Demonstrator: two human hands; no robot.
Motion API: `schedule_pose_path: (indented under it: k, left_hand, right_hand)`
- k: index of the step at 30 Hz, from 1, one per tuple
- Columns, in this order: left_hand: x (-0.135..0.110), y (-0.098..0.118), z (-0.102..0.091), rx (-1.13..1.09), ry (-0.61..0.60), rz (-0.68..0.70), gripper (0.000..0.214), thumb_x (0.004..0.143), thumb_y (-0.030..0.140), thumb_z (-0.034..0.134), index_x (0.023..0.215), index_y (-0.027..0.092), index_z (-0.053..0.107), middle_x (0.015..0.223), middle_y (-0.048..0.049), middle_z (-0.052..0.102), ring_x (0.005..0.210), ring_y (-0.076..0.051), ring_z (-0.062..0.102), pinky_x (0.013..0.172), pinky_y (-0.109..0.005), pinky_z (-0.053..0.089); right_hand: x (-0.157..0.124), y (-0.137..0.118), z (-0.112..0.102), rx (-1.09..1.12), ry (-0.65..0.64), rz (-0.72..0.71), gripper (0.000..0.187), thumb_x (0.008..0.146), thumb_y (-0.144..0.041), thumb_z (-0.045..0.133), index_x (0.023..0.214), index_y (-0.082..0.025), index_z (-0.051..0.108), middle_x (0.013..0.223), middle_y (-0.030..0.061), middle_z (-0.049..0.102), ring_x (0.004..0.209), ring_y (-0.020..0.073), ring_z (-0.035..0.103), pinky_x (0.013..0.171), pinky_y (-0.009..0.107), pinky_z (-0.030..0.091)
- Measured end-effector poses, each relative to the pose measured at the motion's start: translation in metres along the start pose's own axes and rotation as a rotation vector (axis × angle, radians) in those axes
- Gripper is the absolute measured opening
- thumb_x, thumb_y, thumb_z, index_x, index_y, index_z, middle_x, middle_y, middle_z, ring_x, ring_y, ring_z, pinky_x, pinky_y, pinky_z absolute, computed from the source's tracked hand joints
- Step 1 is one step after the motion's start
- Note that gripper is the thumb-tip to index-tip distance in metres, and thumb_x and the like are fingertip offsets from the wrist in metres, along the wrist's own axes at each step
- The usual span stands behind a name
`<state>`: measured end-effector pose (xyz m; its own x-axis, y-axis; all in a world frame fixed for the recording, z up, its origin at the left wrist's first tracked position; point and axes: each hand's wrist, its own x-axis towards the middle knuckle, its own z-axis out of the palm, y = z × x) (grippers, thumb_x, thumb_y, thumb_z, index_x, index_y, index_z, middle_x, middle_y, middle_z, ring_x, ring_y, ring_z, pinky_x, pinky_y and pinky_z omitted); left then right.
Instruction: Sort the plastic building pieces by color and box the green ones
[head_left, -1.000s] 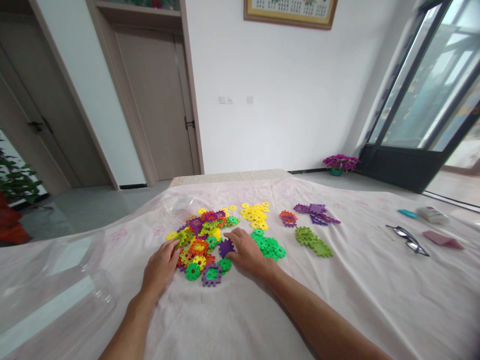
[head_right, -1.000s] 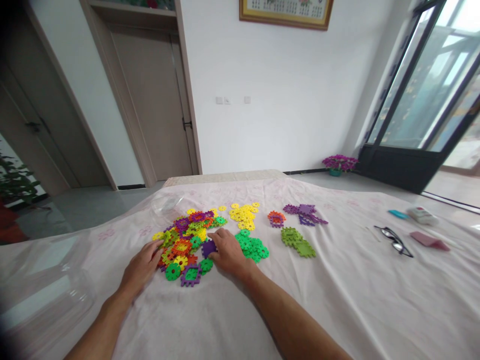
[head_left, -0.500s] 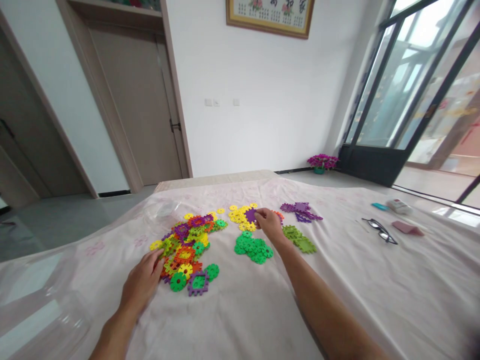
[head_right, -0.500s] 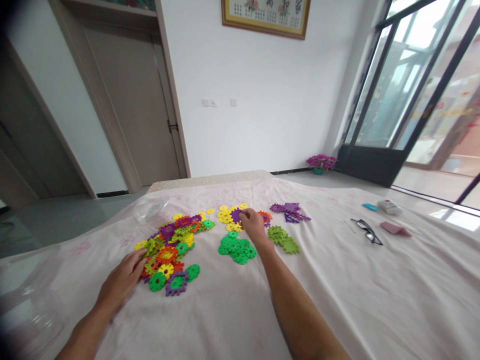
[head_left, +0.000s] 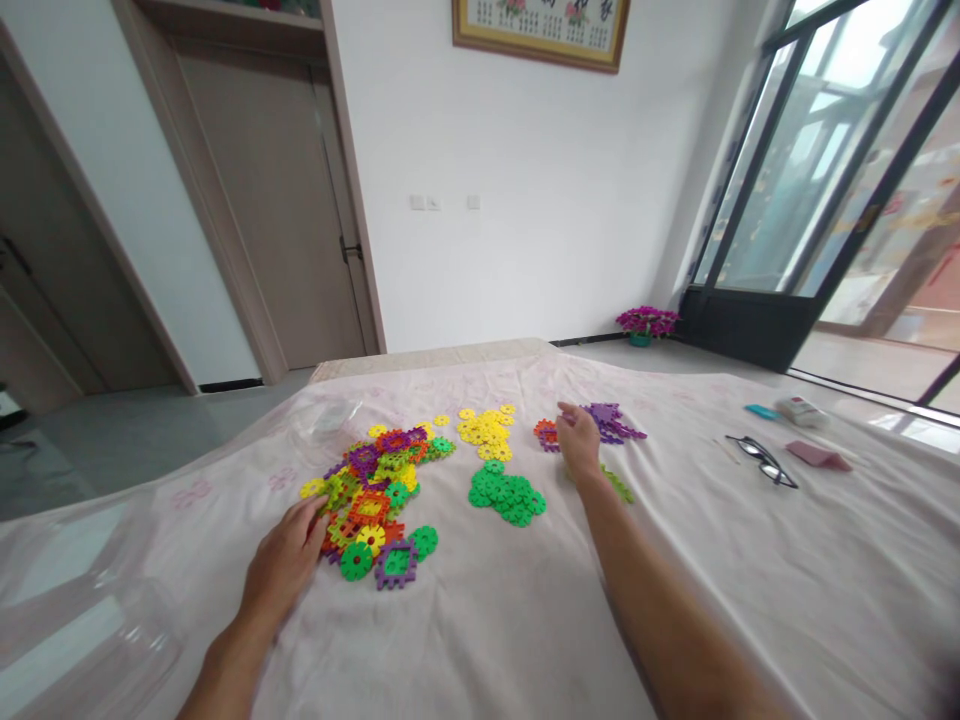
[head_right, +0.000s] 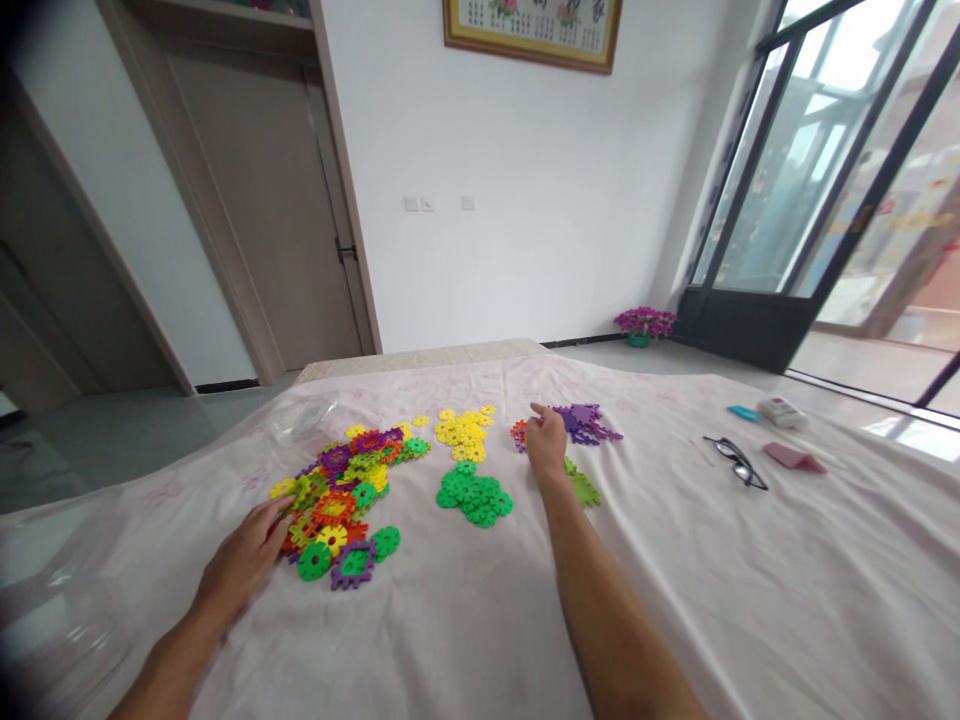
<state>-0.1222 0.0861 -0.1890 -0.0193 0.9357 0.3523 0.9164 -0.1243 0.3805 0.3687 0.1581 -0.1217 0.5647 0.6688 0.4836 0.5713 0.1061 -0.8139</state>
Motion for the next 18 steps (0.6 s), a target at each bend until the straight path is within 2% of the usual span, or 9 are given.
schedule_pose_path:
  k: [2, 5, 9, 11, 13, 15, 18]
  left_hand:
    - [-0.001, 0.003, -0.002, -0.001, 0.010, -0.003, 0.042, 0.096, 0.039, 0.033, 0.127, 0.021, 0.056, 0.138, -0.0074, 0.056, 0.126, -0.021, 0.054, 0.108, -0.036, 0.040]
    - [-0.001, 0.006, -0.005, -0.007, 0.019, -0.011, 0.042, 0.095, 0.038, 0.035, 0.126, 0.022, 0.057, 0.136, -0.0066, 0.058, 0.124, -0.020, 0.055, 0.107, -0.035, 0.041]
    - [-0.002, 0.009, -0.008, -0.021, 0.019, -0.005, 0.041, 0.095, 0.036, 0.036, 0.126, 0.021, 0.058, 0.135, -0.0069, 0.058, 0.124, -0.020, 0.055, 0.107, -0.035, 0.041]
    - [-0.002, 0.010, -0.008, -0.024, 0.017, -0.005, 0.040, 0.095, 0.036, 0.037, 0.126, 0.021, 0.058, 0.135, -0.0066, 0.059, 0.125, -0.020, 0.055, 0.107, -0.034, 0.041]
    - [-0.003, 0.011, -0.009, -0.021, 0.015, -0.006, 0.041, 0.095, 0.036, 0.036, 0.126, 0.021, 0.058, 0.135, -0.0071, 0.058, 0.125, -0.020, 0.055, 0.107, -0.035, 0.041]
    - [-0.003, 0.012, -0.008, -0.016, 0.016, -0.004, 0.042, 0.095, 0.037, 0.035, 0.126, 0.020, 0.057, 0.135, -0.0077, 0.058, 0.124, -0.021, 0.055, 0.108, -0.035, 0.041]
    - [-0.002, 0.011, -0.007, -0.008, 0.021, -0.010, 0.043, 0.095, 0.038, 0.034, 0.127, 0.020, 0.057, 0.136, -0.0074, 0.058, 0.124, -0.021, 0.055, 0.107, -0.035, 0.041]
  right_hand:
    - [-0.018, -0.018, 0.017, 0.017, -0.154, -0.060, 0.037, 0.075, -0.023, 0.050, 0.105, -0.017, 0.072, 0.103, 0.0076, 0.073, 0.090, 0.0203, 0.067, 0.089, 0.036, 0.050]
    - [-0.055, -0.050, 0.038, 0.077, -0.459, -0.230, 0.027, 0.079, -0.021, 0.052, 0.094, -0.020, 0.074, 0.096, 0.0046, 0.075, 0.087, 0.0183, 0.067, 0.084, 0.032, 0.051]
    - [-0.105, -0.084, 0.047, 0.111, -0.858, -0.395, 0.019, 0.080, -0.028, 0.065, 0.095, -0.021, 0.075, 0.094, 0.0035, 0.073, 0.079, 0.0160, 0.066, 0.073, 0.027, 0.051]
    - [-0.124, -0.094, 0.048, 0.085, -1.012, -0.433, 0.025, 0.077, -0.032, 0.072, 0.099, -0.022, 0.074, 0.094, 0.0032, 0.072, 0.076, 0.0150, 0.065, 0.069, 0.025, 0.049]
    - [-0.137, -0.098, 0.048, 0.044, -1.102, -0.510, 0.039, 0.072, -0.037, 0.078, 0.108, -0.023, 0.073, 0.099, 0.0036, 0.071, 0.081, 0.0159, 0.064, 0.071, 0.025, 0.049]
    - [-0.146, -0.100, 0.047, -0.003, -1.148, -0.651, 0.050, 0.068, -0.044, 0.081, 0.114, -0.025, 0.071, 0.104, 0.0041, 0.068, 0.091, 0.0189, 0.062, 0.077, 0.026, 0.047]
    - [-0.151, -0.100, 0.047, -0.078, -1.159, -0.816, 0.048, 0.069, -0.049, 0.081, 0.111, -0.028, 0.071, 0.105, 0.0040, 0.065, 0.100, 0.0217, 0.058, 0.082, 0.028, 0.044]
